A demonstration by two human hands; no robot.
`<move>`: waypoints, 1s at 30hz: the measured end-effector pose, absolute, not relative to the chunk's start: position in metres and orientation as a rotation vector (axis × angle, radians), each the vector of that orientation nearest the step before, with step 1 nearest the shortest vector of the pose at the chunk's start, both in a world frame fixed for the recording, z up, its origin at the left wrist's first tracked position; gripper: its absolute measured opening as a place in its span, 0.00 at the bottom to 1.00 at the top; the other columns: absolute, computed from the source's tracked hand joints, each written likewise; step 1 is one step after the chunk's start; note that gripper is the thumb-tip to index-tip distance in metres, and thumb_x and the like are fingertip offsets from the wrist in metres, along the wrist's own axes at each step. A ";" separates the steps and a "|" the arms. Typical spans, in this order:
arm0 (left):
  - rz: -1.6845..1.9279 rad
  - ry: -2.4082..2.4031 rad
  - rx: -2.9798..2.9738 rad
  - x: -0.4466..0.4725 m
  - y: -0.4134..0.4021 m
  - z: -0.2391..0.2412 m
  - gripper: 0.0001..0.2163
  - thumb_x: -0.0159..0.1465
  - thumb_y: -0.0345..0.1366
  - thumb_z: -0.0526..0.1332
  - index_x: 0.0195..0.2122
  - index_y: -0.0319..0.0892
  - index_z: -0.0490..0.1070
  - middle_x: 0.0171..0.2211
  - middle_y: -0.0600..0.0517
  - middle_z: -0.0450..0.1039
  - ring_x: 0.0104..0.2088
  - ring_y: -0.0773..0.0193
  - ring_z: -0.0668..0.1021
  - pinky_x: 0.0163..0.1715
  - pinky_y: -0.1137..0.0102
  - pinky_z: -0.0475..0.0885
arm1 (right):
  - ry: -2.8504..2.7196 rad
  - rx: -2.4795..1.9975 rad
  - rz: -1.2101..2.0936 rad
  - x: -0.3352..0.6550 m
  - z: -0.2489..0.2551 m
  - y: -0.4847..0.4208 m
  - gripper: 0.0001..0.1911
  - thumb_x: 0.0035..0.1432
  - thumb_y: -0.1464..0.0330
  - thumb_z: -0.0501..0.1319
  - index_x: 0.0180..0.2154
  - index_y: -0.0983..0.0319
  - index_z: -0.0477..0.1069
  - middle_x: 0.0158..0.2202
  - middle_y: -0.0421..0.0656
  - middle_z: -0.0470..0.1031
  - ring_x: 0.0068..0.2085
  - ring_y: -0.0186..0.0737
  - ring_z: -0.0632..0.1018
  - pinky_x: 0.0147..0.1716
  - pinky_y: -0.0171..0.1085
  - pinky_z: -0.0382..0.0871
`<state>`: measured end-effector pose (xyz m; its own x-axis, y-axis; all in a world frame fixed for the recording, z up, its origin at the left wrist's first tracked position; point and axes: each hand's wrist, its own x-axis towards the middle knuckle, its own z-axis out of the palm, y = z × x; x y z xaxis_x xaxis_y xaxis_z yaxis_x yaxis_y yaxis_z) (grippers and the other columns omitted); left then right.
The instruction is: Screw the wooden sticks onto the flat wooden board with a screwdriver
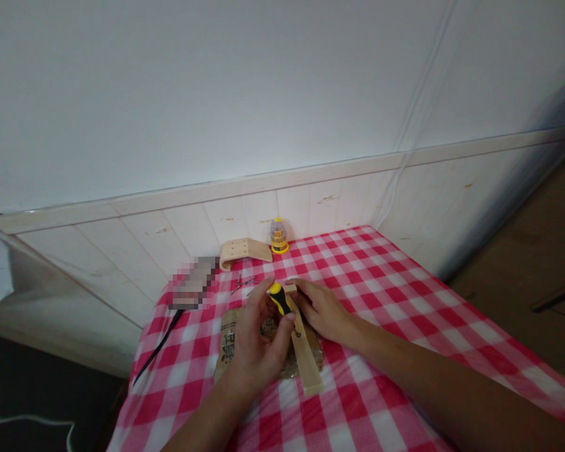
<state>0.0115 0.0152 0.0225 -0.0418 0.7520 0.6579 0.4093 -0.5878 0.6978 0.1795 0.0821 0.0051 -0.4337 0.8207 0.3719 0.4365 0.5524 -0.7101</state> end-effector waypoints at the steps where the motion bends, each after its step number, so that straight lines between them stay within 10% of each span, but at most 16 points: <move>1: 1.680 1.251 1.962 0.012 0.016 0.022 0.26 0.67 0.34 0.64 0.66 0.48 0.62 0.41 0.49 0.76 0.35 0.64 0.79 0.36 0.69 0.78 | -2.067 -1.002 0.692 0.179 0.006 0.082 0.15 0.72 0.68 0.52 0.52 0.62 0.74 0.41 0.49 0.83 0.41 0.46 0.83 0.40 0.42 0.75; 30: 1.617 1.198 1.935 0.004 0.016 0.017 0.20 0.67 0.34 0.65 0.60 0.46 0.66 0.47 0.47 0.79 0.42 0.59 0.82 0.41 0.66 0.78 | -2.068 -1.010 0.707 0.179 0.011 0.082 0.13 0.72 0.68 0.53 0.48 0.61 0.76 0.41 0.48 0.83 0.40 0.45 0.83 0.39 0.40 0.72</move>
